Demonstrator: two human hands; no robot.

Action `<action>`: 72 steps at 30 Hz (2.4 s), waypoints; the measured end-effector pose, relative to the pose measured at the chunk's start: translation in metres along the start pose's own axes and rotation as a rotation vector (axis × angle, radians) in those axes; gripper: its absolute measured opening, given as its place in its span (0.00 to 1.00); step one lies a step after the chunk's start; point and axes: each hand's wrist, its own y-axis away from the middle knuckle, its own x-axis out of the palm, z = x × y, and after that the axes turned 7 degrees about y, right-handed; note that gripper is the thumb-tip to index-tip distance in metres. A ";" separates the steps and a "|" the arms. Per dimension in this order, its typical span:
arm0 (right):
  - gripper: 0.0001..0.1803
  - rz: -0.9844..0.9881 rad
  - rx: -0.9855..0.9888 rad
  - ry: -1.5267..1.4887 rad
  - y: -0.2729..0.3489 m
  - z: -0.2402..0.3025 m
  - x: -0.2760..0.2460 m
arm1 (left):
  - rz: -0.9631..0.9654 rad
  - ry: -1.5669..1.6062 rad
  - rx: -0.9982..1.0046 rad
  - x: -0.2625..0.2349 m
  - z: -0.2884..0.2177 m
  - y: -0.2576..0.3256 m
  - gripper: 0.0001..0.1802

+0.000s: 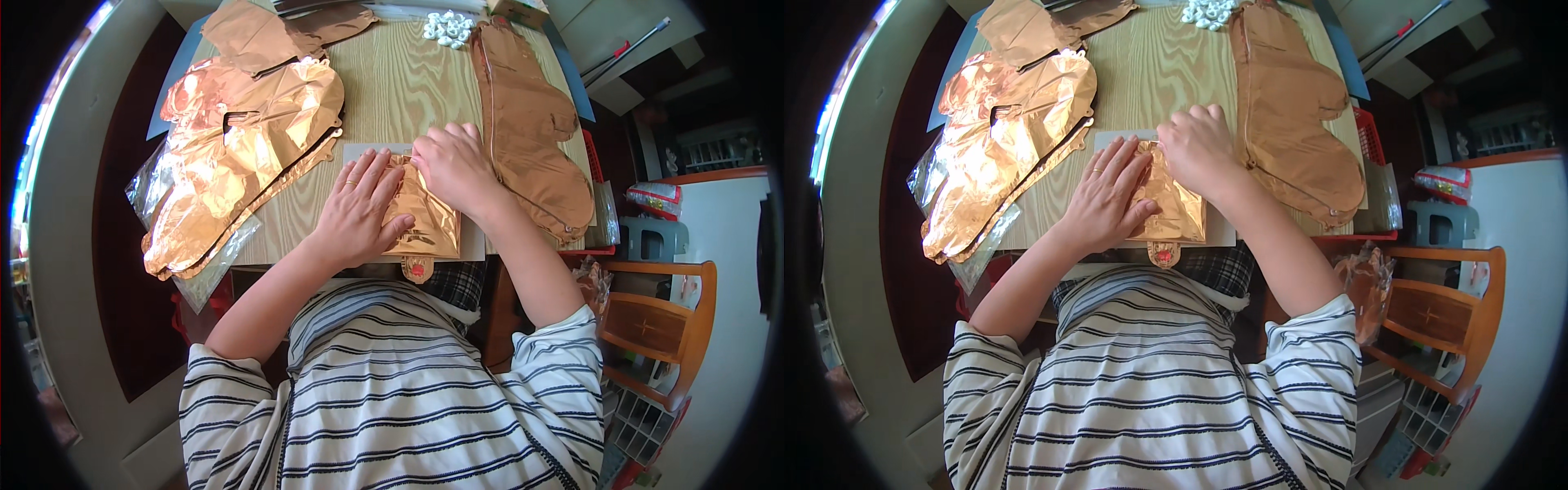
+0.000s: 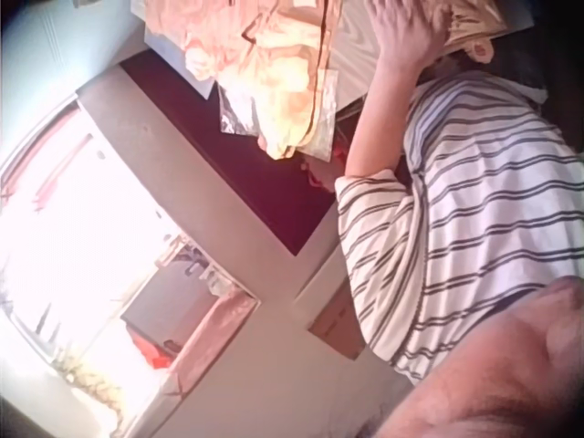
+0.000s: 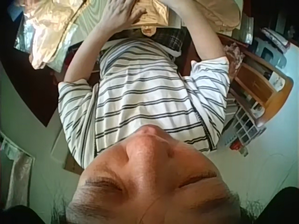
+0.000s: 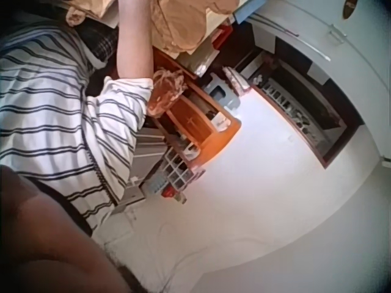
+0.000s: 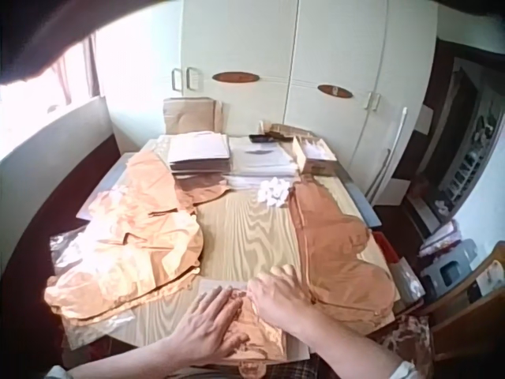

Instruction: Folding gold-colored foil balloons and placing them into a plastic sleeve with a backing card.

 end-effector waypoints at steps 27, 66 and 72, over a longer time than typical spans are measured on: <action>0.19 0.497 0.791 -0.819 0.124 0.019 -0.058 | 0.031 -0.112 0.015 0.000 -0.005 -0.005 0.43; 0.19 0.028 0.525 -0.212 0.123 0.040 -0.035 | 0.022 -0.171 0.024 0.010 -0.004 -0.008 0.49; 0.28 -0.171 0.242 -0.215 0.093 0.051 -0.039 | 0.067 -0.169 0.002 0.011 -0.003 -0.008 0.50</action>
